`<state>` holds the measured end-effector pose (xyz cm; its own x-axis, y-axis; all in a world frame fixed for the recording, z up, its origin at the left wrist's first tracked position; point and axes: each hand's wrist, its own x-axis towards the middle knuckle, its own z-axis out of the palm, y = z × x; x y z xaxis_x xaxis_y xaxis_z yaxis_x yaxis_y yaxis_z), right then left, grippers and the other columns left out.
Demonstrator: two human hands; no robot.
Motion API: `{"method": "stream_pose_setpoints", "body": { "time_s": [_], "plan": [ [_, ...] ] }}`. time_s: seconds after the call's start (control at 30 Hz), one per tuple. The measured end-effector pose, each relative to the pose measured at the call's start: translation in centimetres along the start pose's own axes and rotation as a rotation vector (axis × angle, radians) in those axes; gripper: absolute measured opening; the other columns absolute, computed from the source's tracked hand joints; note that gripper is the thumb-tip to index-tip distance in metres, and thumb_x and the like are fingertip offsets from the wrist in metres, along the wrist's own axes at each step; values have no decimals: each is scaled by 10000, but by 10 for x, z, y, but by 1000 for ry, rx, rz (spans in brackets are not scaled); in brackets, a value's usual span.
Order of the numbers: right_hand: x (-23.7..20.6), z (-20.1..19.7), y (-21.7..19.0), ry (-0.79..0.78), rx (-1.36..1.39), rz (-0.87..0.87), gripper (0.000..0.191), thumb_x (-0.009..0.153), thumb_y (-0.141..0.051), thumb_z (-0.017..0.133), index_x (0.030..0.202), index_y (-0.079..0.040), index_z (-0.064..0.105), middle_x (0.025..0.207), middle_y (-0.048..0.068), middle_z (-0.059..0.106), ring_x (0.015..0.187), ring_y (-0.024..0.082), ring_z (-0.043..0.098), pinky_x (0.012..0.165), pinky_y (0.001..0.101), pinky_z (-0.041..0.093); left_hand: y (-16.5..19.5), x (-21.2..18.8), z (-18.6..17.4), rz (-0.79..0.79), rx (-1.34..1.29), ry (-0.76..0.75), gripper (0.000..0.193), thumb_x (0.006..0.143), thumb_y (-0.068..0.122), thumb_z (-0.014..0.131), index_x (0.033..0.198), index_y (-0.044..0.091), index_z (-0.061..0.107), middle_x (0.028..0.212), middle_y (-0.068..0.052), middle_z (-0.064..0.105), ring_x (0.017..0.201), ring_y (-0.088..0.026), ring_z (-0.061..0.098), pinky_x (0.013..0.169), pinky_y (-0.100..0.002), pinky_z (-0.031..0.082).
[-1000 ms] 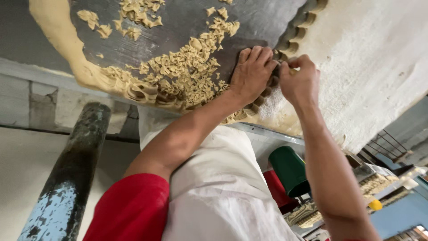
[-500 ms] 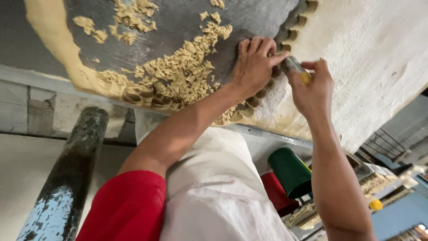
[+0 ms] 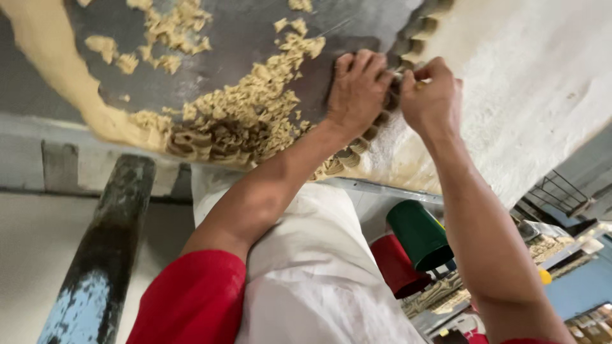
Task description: The person uses a circular metal cutter to punch out dough shapes from a large rolled sheet on a metal table and then places the dough circles onto a large metal tray.
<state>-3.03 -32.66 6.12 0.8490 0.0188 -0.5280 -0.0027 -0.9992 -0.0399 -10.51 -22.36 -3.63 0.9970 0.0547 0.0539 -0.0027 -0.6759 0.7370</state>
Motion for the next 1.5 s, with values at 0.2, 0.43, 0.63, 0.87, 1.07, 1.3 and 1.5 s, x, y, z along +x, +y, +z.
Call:
{"method": "stream_pose_setpoints", "body": {
  "time_s": [0.2, 0.43, 0.63, 0.87, 1.07, 1.3, 1.5],
  "plan": [
    [-4, -28, -23, -255, -79, 108, 163, 1061, -234, 590, 1112, -83, 619, 909, 144, 724, 665, 246, 704, 520, 343, 546, -3, -16, -42, 55, -95, -185, 307, 913, 170, 700, 1205, 74, 708, 1203, -88, 606, 1213, -269, 535, 1082, -496, 388],
    [-105, -42, -95, -72, 494, -661, 331, 892, -72, 857, 1146, -48, 645, 1199, 110, 650, 1064, 183, 705, 859, 297, 635, -75, -11, -144, -329, -1694, -610, 482, 1035, 195, 664, 1481, 35, 575, 1451, -177, 584, 1295, -303, 596, 1101, -428, 535],
    [-158, -70, -126, 333, 681, -723, 512, 854, -133, 916, 1293, -107, 655, 1186, 114, 644, 1091, 236, 655, 862, 304, 606, -110, -33, -200, -276, -2503, -778, 329, 1127, 202, 603, 1413, 50, 665, 1443, -200, 643, 1281, -278, 661, 1107, -378, 559],
    [-191, -59, -115, 363, 1133, -272, 472, 1091, -178, 759, 1490, -77, 528, 1107, 68, 609, 842, 143, 633, 634, 256, 511, -132, -2, -231, -549, -2464, -547, 288, 1156, 137, 548, 1388, -17, 624, 1475, -213, 548, 1444, -363, 543, 1220, -459, 498],
    [-180, 44, -116, 173, 846, 28, 227, 1201, -187, 553, 1342, -10, 538, 1039, 74, 601, 841, 133, 593, 672, 266, 489, -311, 31, -500, -322, -1434, -17, 385, 979, 105, 684, 1360, 56, 658, 1371, -137, 646, 1233, -257, 645, 1053, -376, 565],
    [-181, 120, -73, 139, 608, 182, 303, 1137, -222, 621, 1334, 0, 556, 1039, 123, 620, 868, 198, 610, 705, 322, 501, -402, 21, -682, -708, 356, -226, 519, 717, 62, 826, 1230, 106, 759, 1195, -133, 737, 1001, -234, 717, 896, -363, 579],
    [-187, 149, -67, 123, 515, 259, 372, 1083, -251, 680, 1326, 8, 571, 1039, 165, 637, 891, 255, 625, 733, 371, 512, -407, 33, -690, -683, 430, -380, 481, 749, 118, 872, 1216, 189, 786, 1264, -119, 722, 1115, -262, 706, 1021, -369, 545]
  ]
}}
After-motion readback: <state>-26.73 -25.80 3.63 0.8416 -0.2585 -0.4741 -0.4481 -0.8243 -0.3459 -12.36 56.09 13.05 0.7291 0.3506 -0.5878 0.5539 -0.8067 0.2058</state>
